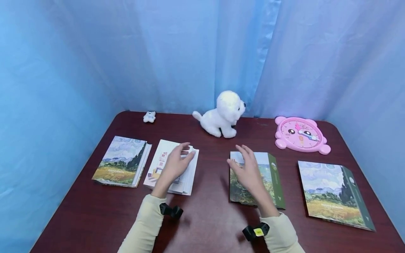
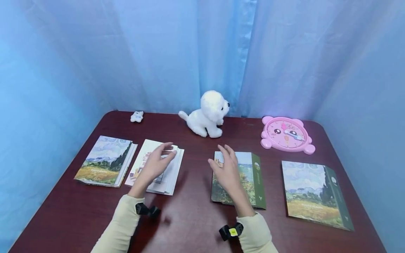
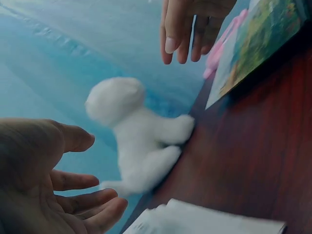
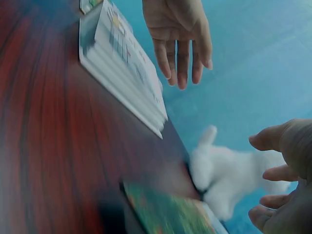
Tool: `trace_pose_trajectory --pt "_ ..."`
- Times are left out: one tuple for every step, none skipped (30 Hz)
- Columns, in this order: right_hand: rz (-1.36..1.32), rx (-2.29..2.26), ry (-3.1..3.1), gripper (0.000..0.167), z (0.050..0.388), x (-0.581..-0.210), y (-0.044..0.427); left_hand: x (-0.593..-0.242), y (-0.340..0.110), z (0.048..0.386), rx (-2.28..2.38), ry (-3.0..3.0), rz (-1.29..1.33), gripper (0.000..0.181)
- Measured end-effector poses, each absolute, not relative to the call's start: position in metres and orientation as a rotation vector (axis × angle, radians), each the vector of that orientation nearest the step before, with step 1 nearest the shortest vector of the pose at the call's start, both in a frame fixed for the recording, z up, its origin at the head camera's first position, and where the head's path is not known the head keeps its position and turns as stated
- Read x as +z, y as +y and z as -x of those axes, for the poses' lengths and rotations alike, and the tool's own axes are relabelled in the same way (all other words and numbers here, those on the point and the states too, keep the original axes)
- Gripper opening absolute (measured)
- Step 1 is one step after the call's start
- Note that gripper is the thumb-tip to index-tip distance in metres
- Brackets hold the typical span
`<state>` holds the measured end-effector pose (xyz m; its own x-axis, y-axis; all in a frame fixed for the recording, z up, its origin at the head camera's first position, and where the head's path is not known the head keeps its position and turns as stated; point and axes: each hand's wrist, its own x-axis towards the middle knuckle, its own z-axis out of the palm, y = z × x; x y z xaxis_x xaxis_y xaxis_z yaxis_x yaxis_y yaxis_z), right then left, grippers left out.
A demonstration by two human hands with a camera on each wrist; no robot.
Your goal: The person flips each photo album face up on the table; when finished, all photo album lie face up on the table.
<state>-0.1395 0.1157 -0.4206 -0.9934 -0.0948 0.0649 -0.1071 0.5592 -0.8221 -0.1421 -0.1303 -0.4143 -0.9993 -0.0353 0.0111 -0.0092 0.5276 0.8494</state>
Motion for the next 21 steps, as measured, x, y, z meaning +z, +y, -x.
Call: trace_pose_trajectory --pt "-0.161 1.442 -2.765 0.061 0.139 -0.421 0.122 -0.416 -0.124 0.142 -1.529 -2.725 -0.017 0.050" --pt "-0.144 1.417 -2.772 0.061 0.138 -0.422 0.128 -0.417 -0.119 0.141 -1.541 -2.730 0.009 0.051" --pt "-0.124 1.381 -2.787 0.062 0.136 -0.423 0.135 -0.419 -0.113 0.141 -1.544 -2.737 0.032 0.052" --pt "-0.102 1.361 -2.796 0.062 0.135 -0.425 0.141 -0.420 -0.108 0.140 -1.548 -2.742 0.055 0.052" --pt "-0.079 1.339 -2.807 0.063 0.133 -0.426 0.148 -0.422 -0.103 0.139 -1.555 -2.749 0.078 0.052" --pt "-0.051 1.327 -2.817 0.063 0.131 -0.428 0.154 -0.424 -0.098 0.139 -1.556 -2.761 0.103 0.053" --pt "-0.027 1.308 -2.829 0.064 0.129 -0.430 0.161 -0.426 -0.092 0.138 -1.565 -2.770 0.129 0.054" --pt "-0.005 1.290 -2.845 0.065 0.126 -0.431 0.167 -0.429 -0.087 0.137 -1.577 -2.783 0.145 0.055" --pt "0.017 1.278 -2.858 0.067 0.124 -0.433 0.173 -0.431 -0.081 0.136 -1.591 -2.796 0.157 0.057" --pt "0.035 1.262 -2.876 0.068 0.121 -0.434 0.179 -0.435 -0.076 0.135 -1.602 -2.810 0.174 0.059" --pt "0.052 1.246 -2.901 0.071 0.119 -0.436 0.184 -0.438 -0.071 0.133 -1.611 -2.826 0.185 0.061" --pt "0.065 1.232 -2.928 0.073 0.116 -0.437 0.189 -0.441 -0.065 0.132 -1.616 -2.843 0.196 0.063" --pt "0.076 1.210 -2.958 0.075 0.114 -0.438 0.194 -0.444 -0.060 0.130 -1.619 -2.863 0.202 0.065" --pt "0.086 1.193 -2.987 0.077 0.112 -0.440 0.198 -0.446 -0.056 0.128 -1.618 -2.882 0.210 0.067" --pt "0.094 1.178 -3.012 0.079 0.109 -0.441 0.201 -0.448 -0.051 0.126 -1.615 -2.898 0.223 0.068" --pt "0.098 1.165 -3.036 0.081 0.108 -0.442 0.204 -0.450 -0.047 0.125 -1.608 -2.910 0.239 0.069" --pt "0.101 1.159 -3.053 0.081 0.106 -0.443 0.206 -0.451 -0.043 0.124 -1.606 -2.920 0.252 0.069" --pt "0.096 1.155 -3.062 0.081 0.105 -0.444 0.208 -0.452 -0.039 0.123 -1.602 -2.928 0.269 0.069" --pt "0.091 1.155 -3.066 0.081 0.104 -0.446 0.210 -0.452 -0.036 0.123 -1.600 -2.936 0.282 0.069" --pt "0.083 1.162 -3.064 0.080 0.103 -0.447 0.211 -0.453 -0.033 0.124 -1.598 -2.938 0.299 0.069" --pt "0.075 1.168 -3.057 0.079 0.103 -0.448 0.212 -0.453 -0.030 0.125 -1.592 -2.940 0.316 0.068"
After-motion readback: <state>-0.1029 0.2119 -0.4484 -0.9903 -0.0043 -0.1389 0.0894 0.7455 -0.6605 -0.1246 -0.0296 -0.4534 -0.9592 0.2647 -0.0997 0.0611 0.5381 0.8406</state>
